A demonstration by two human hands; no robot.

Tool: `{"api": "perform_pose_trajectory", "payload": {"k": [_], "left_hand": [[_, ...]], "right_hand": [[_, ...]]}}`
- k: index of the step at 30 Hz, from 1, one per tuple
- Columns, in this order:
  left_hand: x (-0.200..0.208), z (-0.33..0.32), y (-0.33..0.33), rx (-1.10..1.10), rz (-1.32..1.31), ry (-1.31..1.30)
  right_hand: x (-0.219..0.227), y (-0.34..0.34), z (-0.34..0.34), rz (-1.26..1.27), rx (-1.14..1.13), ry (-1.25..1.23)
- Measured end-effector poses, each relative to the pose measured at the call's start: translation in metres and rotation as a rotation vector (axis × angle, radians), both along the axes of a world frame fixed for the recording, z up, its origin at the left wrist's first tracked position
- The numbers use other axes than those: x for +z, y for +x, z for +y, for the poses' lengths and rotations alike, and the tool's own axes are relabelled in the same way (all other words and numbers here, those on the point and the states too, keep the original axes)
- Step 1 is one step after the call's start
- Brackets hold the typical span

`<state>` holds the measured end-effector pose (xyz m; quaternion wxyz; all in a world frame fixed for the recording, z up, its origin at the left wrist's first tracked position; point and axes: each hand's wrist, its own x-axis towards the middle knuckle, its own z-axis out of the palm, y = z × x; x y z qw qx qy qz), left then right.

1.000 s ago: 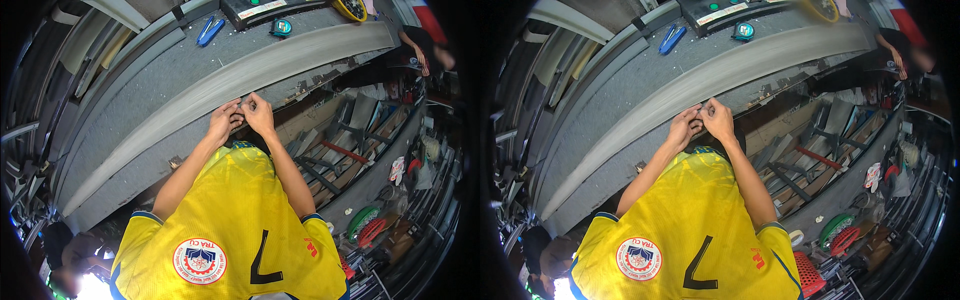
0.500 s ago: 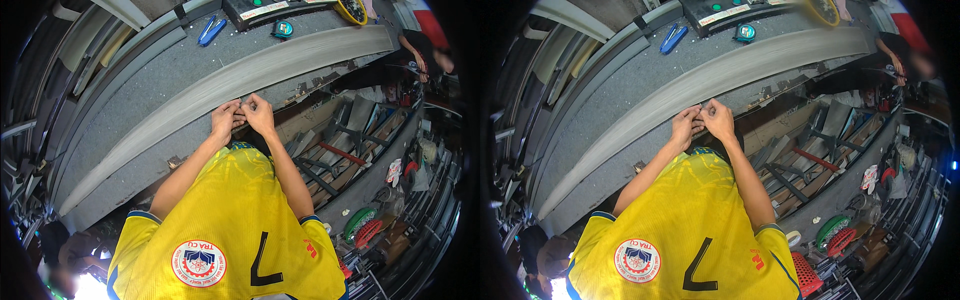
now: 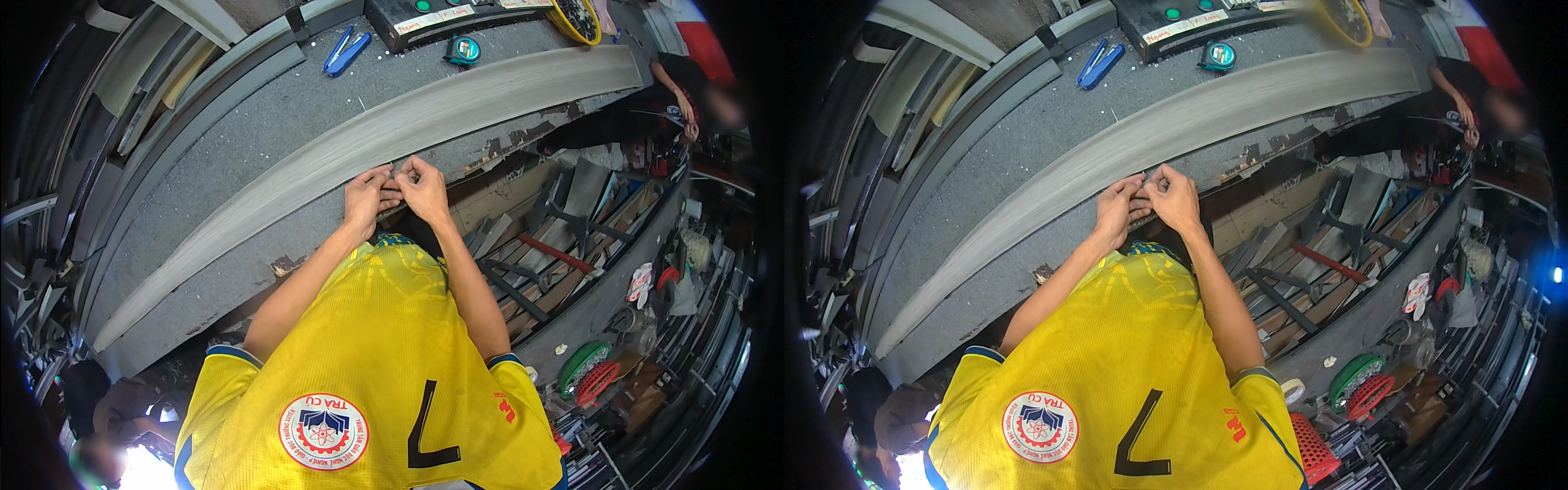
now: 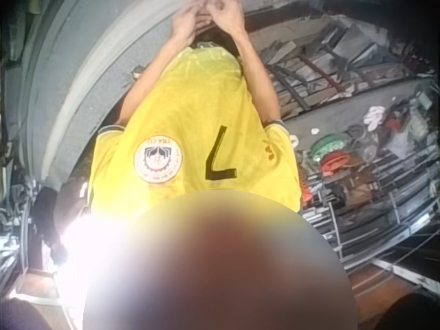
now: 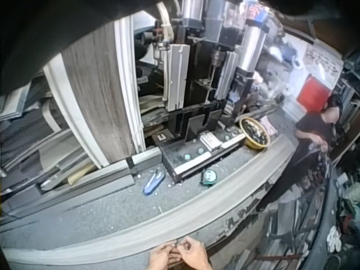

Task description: The person assembles small black plastic clips onto a long metal frame using both hands. They repeatedly pick clips from a yellow bowl, align them with slots on the frame, and press them into place. The person occasionally repositions the frame on the workbench to continue the assembly.

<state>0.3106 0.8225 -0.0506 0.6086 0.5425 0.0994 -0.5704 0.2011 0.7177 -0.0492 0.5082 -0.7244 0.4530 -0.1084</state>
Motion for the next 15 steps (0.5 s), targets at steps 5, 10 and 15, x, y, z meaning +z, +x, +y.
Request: {"api": "perform_pose_trajectory", "payload": {"k": [5, 10, 15], "left_hand": [[-0.0012, 0.0010, -0.0001, -0.003, 0.010, 0.006], [0.0016, 0.0026, -0.0020, 0.004, 0.003, -0.031], [0.0038, 0.0038, -0.0008, -0.019, -0.010, -0.041]], "right_hand": [[0.0016, 0.0033, -0.0016, 0.063, 0.001, -0.007], [0.0046, 0.0070, -0.0049, 0.102, 0.011, -0.019], [0.0048, 0.0074, -0.0061, 0.107, 0.003, -0.013]]}}
